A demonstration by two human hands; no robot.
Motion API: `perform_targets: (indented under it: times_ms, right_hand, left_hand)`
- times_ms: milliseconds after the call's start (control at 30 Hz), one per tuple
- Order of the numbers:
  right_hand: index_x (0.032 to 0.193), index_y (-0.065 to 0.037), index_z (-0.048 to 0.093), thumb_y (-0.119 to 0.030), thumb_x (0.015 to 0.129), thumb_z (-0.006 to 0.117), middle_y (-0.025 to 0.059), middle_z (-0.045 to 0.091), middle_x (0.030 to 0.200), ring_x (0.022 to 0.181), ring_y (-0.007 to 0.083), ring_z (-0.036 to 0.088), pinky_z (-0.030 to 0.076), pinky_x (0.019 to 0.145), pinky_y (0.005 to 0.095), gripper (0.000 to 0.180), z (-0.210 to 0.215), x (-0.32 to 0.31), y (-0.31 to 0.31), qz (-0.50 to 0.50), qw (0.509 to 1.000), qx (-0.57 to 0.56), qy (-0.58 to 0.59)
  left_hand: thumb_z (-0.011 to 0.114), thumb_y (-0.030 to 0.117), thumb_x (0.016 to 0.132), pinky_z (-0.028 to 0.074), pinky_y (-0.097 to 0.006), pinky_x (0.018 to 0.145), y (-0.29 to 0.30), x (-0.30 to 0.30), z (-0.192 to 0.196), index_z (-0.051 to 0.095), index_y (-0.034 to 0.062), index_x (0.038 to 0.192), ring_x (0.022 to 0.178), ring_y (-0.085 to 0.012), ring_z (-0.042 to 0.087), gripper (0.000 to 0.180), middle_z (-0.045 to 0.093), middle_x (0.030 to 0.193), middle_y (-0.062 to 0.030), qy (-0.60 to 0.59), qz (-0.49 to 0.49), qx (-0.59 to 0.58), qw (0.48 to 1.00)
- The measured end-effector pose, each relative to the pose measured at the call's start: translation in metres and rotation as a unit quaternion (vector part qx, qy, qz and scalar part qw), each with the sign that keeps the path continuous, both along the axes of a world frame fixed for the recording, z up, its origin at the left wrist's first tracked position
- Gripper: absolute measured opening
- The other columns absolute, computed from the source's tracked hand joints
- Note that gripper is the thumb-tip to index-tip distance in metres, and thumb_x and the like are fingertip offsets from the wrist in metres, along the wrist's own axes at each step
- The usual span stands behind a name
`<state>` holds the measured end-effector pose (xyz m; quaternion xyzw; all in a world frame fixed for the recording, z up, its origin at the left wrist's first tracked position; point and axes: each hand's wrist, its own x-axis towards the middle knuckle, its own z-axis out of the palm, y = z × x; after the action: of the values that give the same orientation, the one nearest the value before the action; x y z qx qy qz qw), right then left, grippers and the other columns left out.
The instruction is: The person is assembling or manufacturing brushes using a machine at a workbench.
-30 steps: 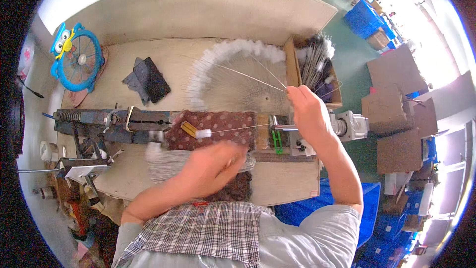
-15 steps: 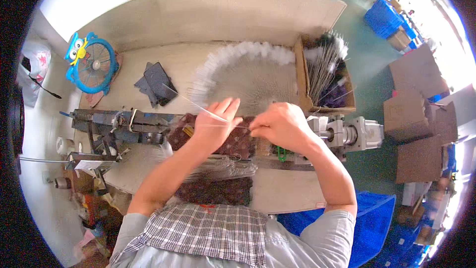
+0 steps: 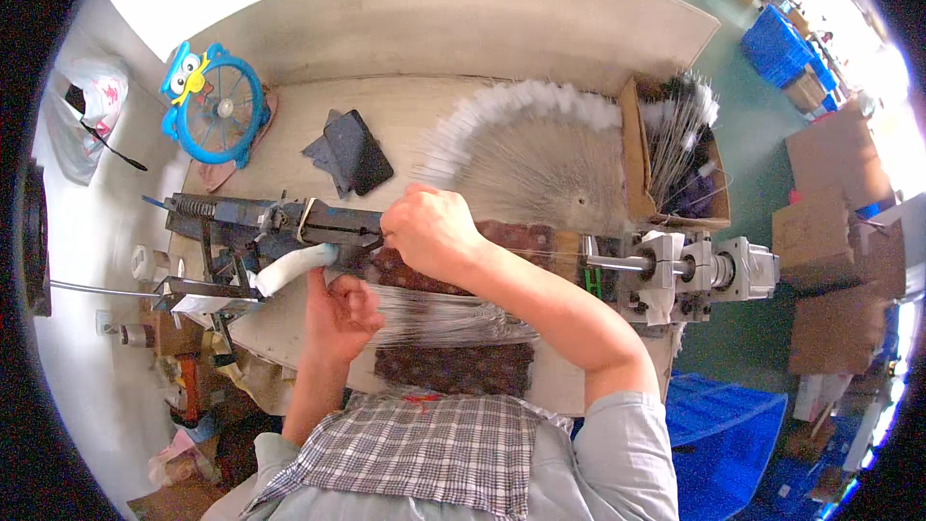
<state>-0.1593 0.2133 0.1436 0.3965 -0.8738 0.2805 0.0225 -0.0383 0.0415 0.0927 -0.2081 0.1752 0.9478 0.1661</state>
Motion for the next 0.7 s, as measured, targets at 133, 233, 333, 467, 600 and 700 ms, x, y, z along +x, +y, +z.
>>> perform_targets:
  times_ms: [133,233,333,467,600,700]
  right_hand:
    - [0.073,-0.012,0.068,-0.021,0.07,0.066,0.0022,0.063,0.07,0.077,0.0241,0.058,0.048,0.068,0.038,0.01,0.004,0.002,-0.002,-0.015,1.0,0.005,-0.001]
    - [0.07,-0.011,0.068,-0.022,0.071,0.065,0.0021,0.063,0.07,0.077,0.0244,0.058,0.048,0.067,0.0379,0.011,0.006,0.001,-0.002,-0.019,1.0,-0.001,0.007]
    - [0.075,-0.01,0.068,-0.02,0.073,0.064,0.0034,0.063,0.072,0.078,0.0248,0.058,0.048,0.068,0.0378,0.011,0.013,0.004,0.009,-0.01,1.0,0.021,-0.008]
    - [0.087,-0.006,0.066,-0.01,0.074,0.062,0.0064,0.063,0.078,0.076,0.0268,0.06,0.05,0.065,0.0367,0.014,0.018,0.027,0.036,-0.014,0.991,-0.102,0.087]
    - [0.1,-0.003,0.062,-0.007,0.075,0.062,0.0078,0.062,0.081,0.075,0.0286,0.062,0.051,0.062,0.0379,0.025,-0.015,0.047,0.052,0.022,0.998,-0.054,0.015]
    - [0.105,-0.003,0.059,-0.011,0.079,0.062,0.0102,0.06,0.085,0.078,0.0306,0.061,0.051,0.064,0.0392,0.027,-0.053,0.041,0.035,0.02,0.998,-0.044,-0.031]
  left_hand:
    - [0.058,0.045,0.084,0.043,-0.03,0.052,0.033,-0.024,0.006,0.062,0.0016,0.06,0.05,-0.0149,0.054,0.049,0.057,0.054,-0.0051,-0.001,-0.03,-0.556,0.831]
    - [0.069,0.048,0.075,0.043,-0.028,0.054,0.019,-0.028,-0.022,0.066,-0.0005,0.064,0.054,-0.0124,0.058,0.05,0.062,0.058,-0.0016,0.063,-0.179,-0.69,0.698]
    - [0.067,0.04,0.08,0.044,-0.027,0.057,0.031,-0.025,-0.023,0.068,-0.0002,0.074,0.06,-0.0128,0.059,0.04,0.064,0.066,-0.0039,0.126,-0.095,-0.642,0.75]
    - [0.061,0.022,0.085,0.047,-0.028,0.063,0.051,-0.021,-0.021,0.059,0.0005,0.09,0.069,-0.0117,0.059,0.022,0.062,0.074,-0.0042,0.122,-0.006,-0.383,0.916]
    - [0.063,0.012,0.079,0.047,-0.03,0.064,0.055,-0.022,-0.022,0.048,0.0035,0.086,0.067,-0.0108,0.056,0.018,0.055,0.071,-0.0023,0.118,-0.024,-0.455,0.882]
    - [0.068,0.013,0.072,0.047,-0.031,0.064,0.027,-0.021,-0.035,0.049,0.0036,0.085,0.068,-0.0131,0.057,0.025,0.057,0.076,-0.0047,0.139,-0.097,-0.661,0.731]
